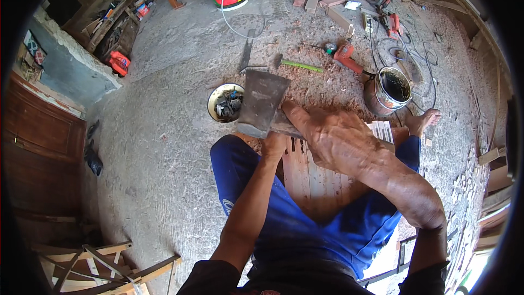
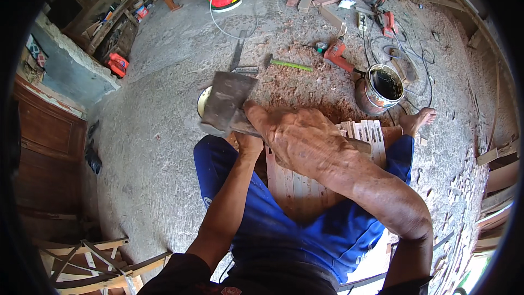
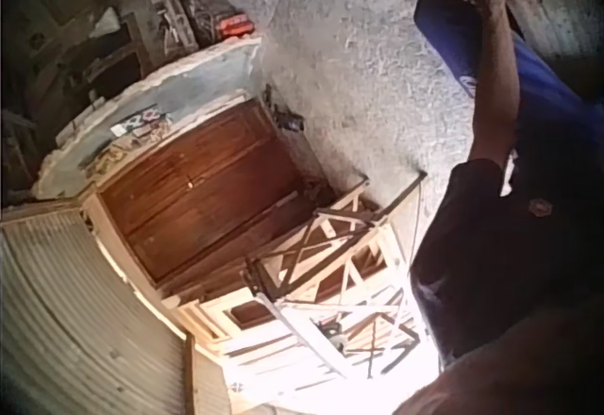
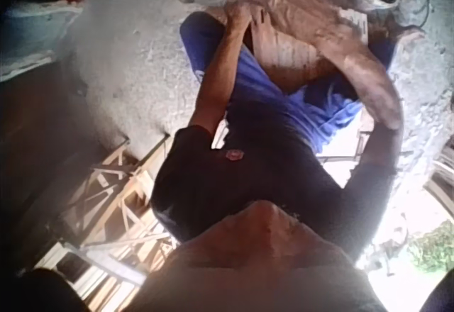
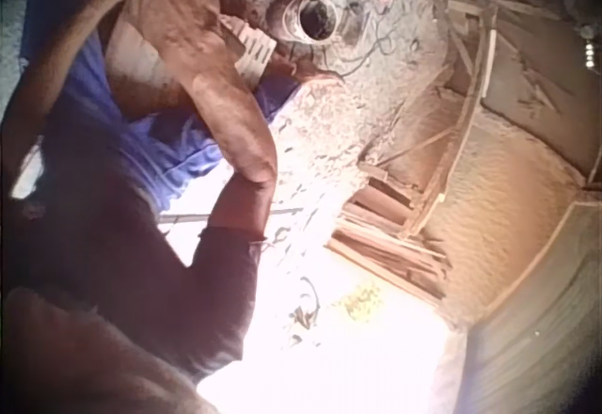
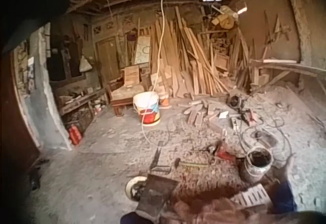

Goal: The person chisels a piece of wood using an axe and a wooden mallet while sitting on the floor. They strike the back of the axe blade with the mallet to carve the wood.

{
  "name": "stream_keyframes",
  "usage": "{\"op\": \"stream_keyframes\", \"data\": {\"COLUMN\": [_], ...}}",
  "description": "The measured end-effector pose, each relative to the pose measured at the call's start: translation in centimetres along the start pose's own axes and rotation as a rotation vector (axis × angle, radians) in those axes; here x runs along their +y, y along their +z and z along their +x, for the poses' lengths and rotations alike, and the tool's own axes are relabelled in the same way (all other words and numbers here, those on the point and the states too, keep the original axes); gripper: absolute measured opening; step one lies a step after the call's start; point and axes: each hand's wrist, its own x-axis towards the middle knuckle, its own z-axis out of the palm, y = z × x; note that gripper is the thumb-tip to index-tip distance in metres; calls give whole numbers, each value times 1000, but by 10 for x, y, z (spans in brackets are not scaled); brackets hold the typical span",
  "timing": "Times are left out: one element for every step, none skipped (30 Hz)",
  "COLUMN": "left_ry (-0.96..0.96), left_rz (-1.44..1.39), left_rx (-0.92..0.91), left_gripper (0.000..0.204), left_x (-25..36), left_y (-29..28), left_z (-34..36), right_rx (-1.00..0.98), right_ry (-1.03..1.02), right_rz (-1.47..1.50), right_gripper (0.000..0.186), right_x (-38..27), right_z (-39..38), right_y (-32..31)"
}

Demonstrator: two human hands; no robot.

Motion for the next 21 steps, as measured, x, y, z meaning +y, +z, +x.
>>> {"op": "stream_keyframes", "data": {"left_ry": [-6,-2,40,68,53,37,10,25,39,68,100,151,191,135,85,-17,-121,-70,-14,-53,-92], "left_rz": [27,29,59,79,98,119,145,217,291,318,261,288,265,158,46,-105,-259,-245,-223,-232,-242], "left_rx": [36,58,66,61,38,17,4,-14,-30,-42,-111,-75,-42,-8,37,88,132,144,159,160,160], "left_gripper": [18,18,16,15,16,16,17,19,21,22,23,23,24,22,21,20,20,19,18,17,17], "left_x": [-7,-4,-2,4,5,6,5,-3,-14,-9,-1,31,50,48,46,51,60,68,78,72,67], "left_y": [-10,-8,-6,0,1,0,-3,-7,-12,-12,22,11,9,-1,-11,-18,-18,-10,-5,-5,-7], "left_z": [-4,-2,-3,-10,-9,-6,-9,-11,-10,-9,-8,-4,-4,1,6,13,18,16,16,12,10], "right_rx": [-21,-33,-11,1,13,-2,7,16,24,63,100,138,165,153,138,105,118,132,159,181,185], "right_ry": [3,28,-12,-39,-69,-60,-52,-47,-43,-61,16,-40,-53,-62,-68,12,47,82,110,107,110], "right_rz": [-68,-157,-136,-116,-96,-35,-25,-16,-6,-21,-93,-33,-9,86,181,247,304,360,417,455,472], "right_gripper": [62,63,63,64,64,64,65,65,66,63,60,60,60,63,65,68,69,69,69,69,69], "right_x": [3,5,8,10,9,8,6,5,3,11,29,37,42,36,31,26,24,24,24,26,25], "right_z": [7,12,14,13,13,8,7,6,7,9,-7,3,3,-4,-9,-13,-17,-22,-24,-24,-23], "right_y": [22,30,28,26,21,11,10,9,10,30,50,62,64,52,39,32,31,32,31,35,34]}}
